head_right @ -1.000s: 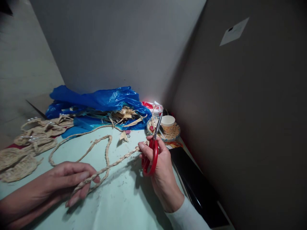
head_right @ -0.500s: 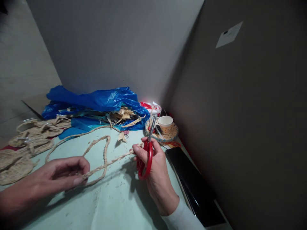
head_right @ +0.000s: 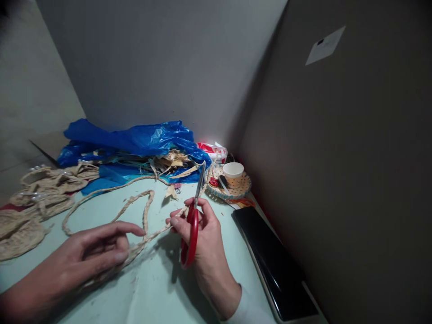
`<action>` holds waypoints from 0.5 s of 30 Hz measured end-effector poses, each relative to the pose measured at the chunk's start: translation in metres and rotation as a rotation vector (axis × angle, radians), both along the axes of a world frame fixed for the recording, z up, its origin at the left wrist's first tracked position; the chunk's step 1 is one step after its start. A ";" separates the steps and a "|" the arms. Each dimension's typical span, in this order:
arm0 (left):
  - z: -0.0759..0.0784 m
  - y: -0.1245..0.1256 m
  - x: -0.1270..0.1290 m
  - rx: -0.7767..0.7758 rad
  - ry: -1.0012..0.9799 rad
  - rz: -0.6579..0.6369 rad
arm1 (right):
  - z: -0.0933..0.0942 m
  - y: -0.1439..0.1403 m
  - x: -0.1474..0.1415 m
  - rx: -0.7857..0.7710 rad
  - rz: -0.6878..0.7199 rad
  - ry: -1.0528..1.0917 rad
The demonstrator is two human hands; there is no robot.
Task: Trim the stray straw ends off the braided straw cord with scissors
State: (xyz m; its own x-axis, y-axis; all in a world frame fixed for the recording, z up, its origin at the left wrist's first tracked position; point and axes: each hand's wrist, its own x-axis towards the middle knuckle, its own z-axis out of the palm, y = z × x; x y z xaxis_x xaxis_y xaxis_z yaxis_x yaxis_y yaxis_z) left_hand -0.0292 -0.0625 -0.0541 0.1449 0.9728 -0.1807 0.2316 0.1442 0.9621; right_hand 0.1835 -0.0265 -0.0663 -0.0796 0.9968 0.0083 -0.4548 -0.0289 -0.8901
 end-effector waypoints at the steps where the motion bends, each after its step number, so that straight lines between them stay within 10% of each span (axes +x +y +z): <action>1: -0.002 0.000 0.000 0.038 0.028 0.023 | 0.000 -0.001 -0.001 -0.004 0.010 -0.005; 7: -0.010 -0.004 0.002 0.202 0.157 0.022 | 0.003 -0.005 -0.002 -0.031 0.037 -0.117; 15: -0.006 -0.011 0.006 -0.283 -0.308 0.275 | 0.005 -0.005 0.013 0.289 -0.096 -0.716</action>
State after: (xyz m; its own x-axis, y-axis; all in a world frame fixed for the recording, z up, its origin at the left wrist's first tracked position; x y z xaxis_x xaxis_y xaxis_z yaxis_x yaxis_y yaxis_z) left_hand -0.0236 -0.0732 -0.0598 -0.0215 0.9017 -0.4318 -0.1406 0.4249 0.8943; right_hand 0.1964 -0.0320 -0.0610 -0.0774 0.9657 0.2479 0.2447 0.2595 -0.9342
